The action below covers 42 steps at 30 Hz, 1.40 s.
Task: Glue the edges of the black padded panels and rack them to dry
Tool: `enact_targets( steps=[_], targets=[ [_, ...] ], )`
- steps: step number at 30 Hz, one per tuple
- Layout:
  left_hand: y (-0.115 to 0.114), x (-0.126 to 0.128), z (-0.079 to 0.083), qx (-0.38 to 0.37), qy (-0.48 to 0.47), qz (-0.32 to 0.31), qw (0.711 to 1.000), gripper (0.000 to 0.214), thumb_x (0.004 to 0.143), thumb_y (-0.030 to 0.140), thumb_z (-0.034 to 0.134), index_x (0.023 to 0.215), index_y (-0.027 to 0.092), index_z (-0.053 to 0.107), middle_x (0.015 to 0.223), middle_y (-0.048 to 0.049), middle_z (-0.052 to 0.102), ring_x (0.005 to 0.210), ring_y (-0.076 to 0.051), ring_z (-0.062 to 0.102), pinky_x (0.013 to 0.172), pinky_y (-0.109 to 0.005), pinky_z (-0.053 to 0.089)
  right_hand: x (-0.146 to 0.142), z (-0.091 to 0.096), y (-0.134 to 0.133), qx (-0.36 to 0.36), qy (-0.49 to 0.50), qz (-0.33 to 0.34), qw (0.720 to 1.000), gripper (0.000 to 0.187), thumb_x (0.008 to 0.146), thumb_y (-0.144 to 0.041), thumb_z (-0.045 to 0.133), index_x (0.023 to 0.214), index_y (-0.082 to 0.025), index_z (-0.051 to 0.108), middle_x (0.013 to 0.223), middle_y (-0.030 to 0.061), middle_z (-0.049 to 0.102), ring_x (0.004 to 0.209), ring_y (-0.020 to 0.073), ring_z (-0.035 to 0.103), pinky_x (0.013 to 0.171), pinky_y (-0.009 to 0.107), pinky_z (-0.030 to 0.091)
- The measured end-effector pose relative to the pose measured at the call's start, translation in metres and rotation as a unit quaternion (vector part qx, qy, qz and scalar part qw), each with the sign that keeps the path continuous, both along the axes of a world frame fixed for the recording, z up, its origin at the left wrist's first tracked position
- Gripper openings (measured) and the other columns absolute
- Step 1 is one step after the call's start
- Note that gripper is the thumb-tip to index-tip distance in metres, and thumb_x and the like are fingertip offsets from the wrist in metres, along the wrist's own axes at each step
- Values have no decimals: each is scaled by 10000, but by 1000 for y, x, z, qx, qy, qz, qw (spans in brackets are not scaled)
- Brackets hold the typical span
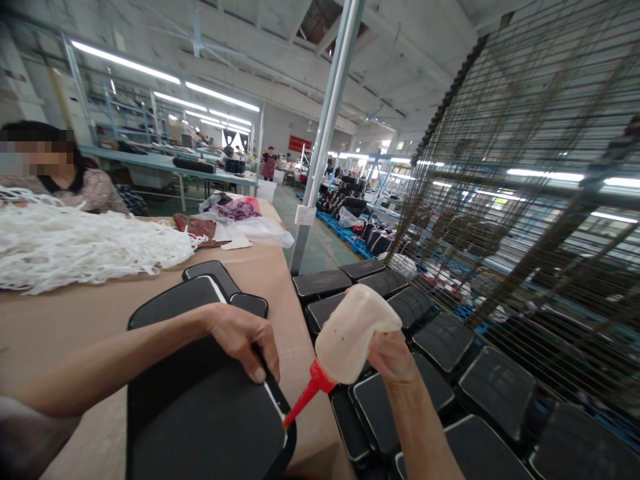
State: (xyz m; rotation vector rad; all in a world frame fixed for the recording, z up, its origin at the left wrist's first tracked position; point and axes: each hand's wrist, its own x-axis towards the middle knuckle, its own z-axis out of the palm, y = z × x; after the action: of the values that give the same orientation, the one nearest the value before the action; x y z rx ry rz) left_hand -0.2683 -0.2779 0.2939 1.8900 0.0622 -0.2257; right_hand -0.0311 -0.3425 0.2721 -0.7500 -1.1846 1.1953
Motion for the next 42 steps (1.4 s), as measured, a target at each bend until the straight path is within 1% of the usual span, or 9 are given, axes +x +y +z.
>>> enact_targets(
  steps=[3, 8, 10, 14, 17, 24, 33, 37, 42],
  targets=[
    [5, -8, -1, 1, -2, 29, 1000, 386, 735, 414, 599, 909, 83, 693, 809, -41, 666, 847, -195, 596, 791, -212, 430, 3, -6, -6, 9, 15, -52, 999, 689, 509, -516, 693, 1128, -265, 520, 989, 79, 622, 995, 311, 536, 882, 504, 383],
    [17, -23, -13, 0, -8, 87, 996, 409, 744, 438, 583, 927, 84, 678, 801, -32, 650, 803, -168, 581, 762, -199, 427, 3, -13, -23, -19, 48, -119, 992, 614, 636, -435, 651, 1203, -308, 451, 1049, 63, 607, 1020, 286, 530, 907, 481, 373],
    [21, -28, -18, -2, -14, 120, 993, 395, 747, 434, 583, 923, 92, 674, 788, -24, 642, 781, -154, 571, 730, -187, 426, 0, -15, -25, -6, 66, -150, 986, 625, 650, -394, 653, 1226, -324, 421, 1073, 52, 598, 1049, 271, 513, 923, 466, 363],
    [24, -37, -25, -24, -34, 177, 983, 362, 751, 424, 585, 899, 106, 672, 753, -14, 630, 736, -130, 550, 682, -167, 415, -1, -23, -17, 29, 87, -256, 962, 668, 604, -358, 700, 1216, -289, 443, 1056, 66, 600, 1061, 263, 499, 945, 478, 331],
    [26, -42, -30, -31, -38, 209, 977, 327, 749, 411, 590, 864, 116, 673, 746, -6, 622, 690, -113, 534, 654, -162, 404, 0, -31, -9, 46, 87, -291, 952, 690, 541, -366, 737, 1174, -239, 494, 985, 85, 620, 971, 269, 547, 923, 497, 340],
    [27, -49, -40, -44, -24, 261, 964, 255, 743, 370, 598, 842, 151, 684, 724, 6, 619, 656, -110, 520, 608, -164, 390, -4, -42, -9, 26, 85, -281, 956, 613, 572, -354, 724, 1141, -248, 520, 920, 65, 632, 840, 216, 587, 839, 410, 417],
    [31, -49, -43, -52, 4, 298, 953, 249, 729, 374, 597, 772, 149, 693, 672, -1, 608, 611, -120, 510, 585, -189, 381, -3, -47, -12, -11, 89, -248, 965, 623, 574, -356, 717, 1150, -229, 515, 916, 98, 629, 854, 262, 582, 776, 456, 450],
    [35, -50, -49, -69, 7, 307, 949, 252, 714, 382, 602, 760, 151, 690, 668, -7, 610, 604, -134, 522, 588, -208, 392, -3, -50, -14, -23, 95, -228, 969, 632, 578, -335, 714, 1164, -234, 499, 917, 97, 629, 816, 251, 590, 749, 446, 465],
    [42, -53, -60, -95, -5, 338, 936, 227, 688, 357, 625, 768, 155, 691, 692, -14, 627, 616, -142, 541, 597, -217, 402, 0, -59, -15, -21, 84, -237, 968, 636, 595, -316, 702, 1184, -234, 477, 913, 92, 632, 806, 241, 594, 738, 420, 470]
  ],
)
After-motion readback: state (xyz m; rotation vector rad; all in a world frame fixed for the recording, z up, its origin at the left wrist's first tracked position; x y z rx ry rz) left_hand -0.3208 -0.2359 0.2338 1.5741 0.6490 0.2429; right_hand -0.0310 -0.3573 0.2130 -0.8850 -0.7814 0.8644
